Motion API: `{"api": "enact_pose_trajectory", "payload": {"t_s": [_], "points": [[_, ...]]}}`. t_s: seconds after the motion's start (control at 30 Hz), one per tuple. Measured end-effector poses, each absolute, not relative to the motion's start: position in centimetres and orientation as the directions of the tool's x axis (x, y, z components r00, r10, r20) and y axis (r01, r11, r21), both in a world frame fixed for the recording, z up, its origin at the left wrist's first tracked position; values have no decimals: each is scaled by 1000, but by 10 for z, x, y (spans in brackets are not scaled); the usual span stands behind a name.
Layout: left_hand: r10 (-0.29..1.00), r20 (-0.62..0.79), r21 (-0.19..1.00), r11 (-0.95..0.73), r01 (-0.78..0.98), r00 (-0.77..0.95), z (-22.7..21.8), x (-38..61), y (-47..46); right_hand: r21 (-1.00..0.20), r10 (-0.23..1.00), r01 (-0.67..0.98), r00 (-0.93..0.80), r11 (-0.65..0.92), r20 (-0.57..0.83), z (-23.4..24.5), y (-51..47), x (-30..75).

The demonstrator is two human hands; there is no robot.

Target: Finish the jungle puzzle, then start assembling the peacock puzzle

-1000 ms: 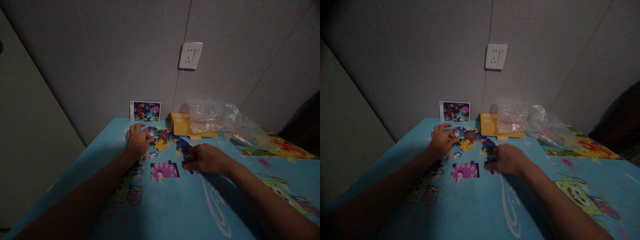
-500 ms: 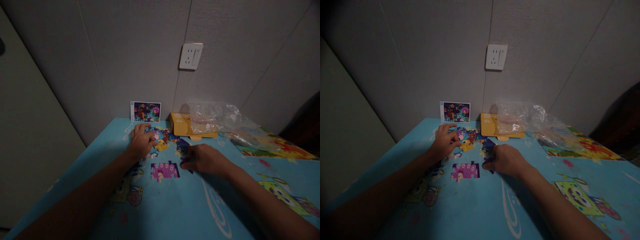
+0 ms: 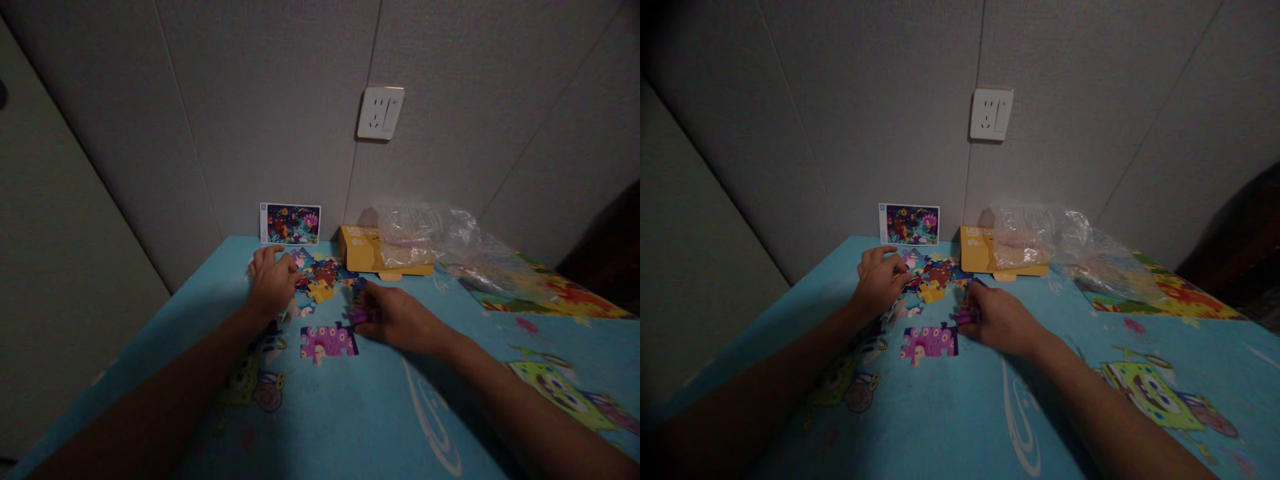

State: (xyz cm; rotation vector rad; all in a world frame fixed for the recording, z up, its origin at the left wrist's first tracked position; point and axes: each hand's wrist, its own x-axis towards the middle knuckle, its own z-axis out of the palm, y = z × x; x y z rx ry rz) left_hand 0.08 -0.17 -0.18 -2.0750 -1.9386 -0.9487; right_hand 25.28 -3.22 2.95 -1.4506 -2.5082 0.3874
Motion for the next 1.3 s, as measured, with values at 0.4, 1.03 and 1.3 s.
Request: {"api": "enact_pose_trajectory", "payload": {"t_s": [0.4,1.03,1.3], "points": [[814,547,243,-375,894,193,-4,4,-6,-735,901,535,-349,416,257,5,-28,244],[891,454,285,-146,947,1,-1,2,-3,-937,879,243,-464,251,115,-2,-38,231],[874,484,331,-153,931,-29,-3,0,0,-905,814,340,-580,256,13,2,-44,229]]}}
